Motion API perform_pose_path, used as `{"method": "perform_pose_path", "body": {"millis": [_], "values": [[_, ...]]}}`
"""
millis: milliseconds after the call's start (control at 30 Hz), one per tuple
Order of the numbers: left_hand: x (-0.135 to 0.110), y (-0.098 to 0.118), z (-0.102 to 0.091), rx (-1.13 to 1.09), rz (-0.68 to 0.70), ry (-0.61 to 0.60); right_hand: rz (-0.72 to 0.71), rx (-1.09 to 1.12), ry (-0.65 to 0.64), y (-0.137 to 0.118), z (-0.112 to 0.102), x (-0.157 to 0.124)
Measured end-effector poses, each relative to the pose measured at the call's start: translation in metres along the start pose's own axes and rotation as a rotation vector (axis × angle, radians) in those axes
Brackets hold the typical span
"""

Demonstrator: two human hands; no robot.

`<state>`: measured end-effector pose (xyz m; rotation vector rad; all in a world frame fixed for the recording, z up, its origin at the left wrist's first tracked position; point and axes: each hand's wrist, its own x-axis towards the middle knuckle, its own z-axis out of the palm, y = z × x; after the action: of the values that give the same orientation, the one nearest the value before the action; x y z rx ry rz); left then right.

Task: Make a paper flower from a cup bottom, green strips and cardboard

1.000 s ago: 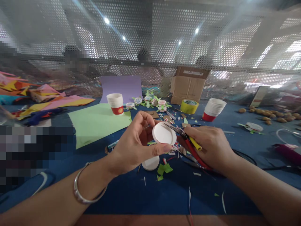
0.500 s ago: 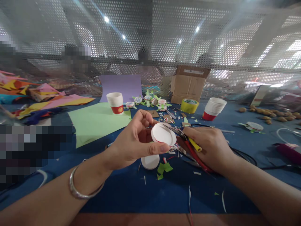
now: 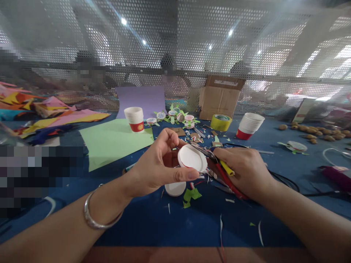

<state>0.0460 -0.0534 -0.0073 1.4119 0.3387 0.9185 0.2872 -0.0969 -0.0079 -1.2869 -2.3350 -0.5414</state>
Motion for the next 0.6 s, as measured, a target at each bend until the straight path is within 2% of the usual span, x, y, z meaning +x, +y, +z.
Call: {"method": "perform_pose_path", "body": {"millis": [400, 600], "values": [[0.0017, 0.0006, 0.0009, -0.053, -0.008, -0.006, -0.025, -0.003, 0.064, -0.001, 0.0018, -0.0011], [0.0023, 0.0069, -0.0007, -0.079, -0.078, -0.023, -0.031, -0.02, 0.049, -0.0021, -0.0011, -0.0007]]}}
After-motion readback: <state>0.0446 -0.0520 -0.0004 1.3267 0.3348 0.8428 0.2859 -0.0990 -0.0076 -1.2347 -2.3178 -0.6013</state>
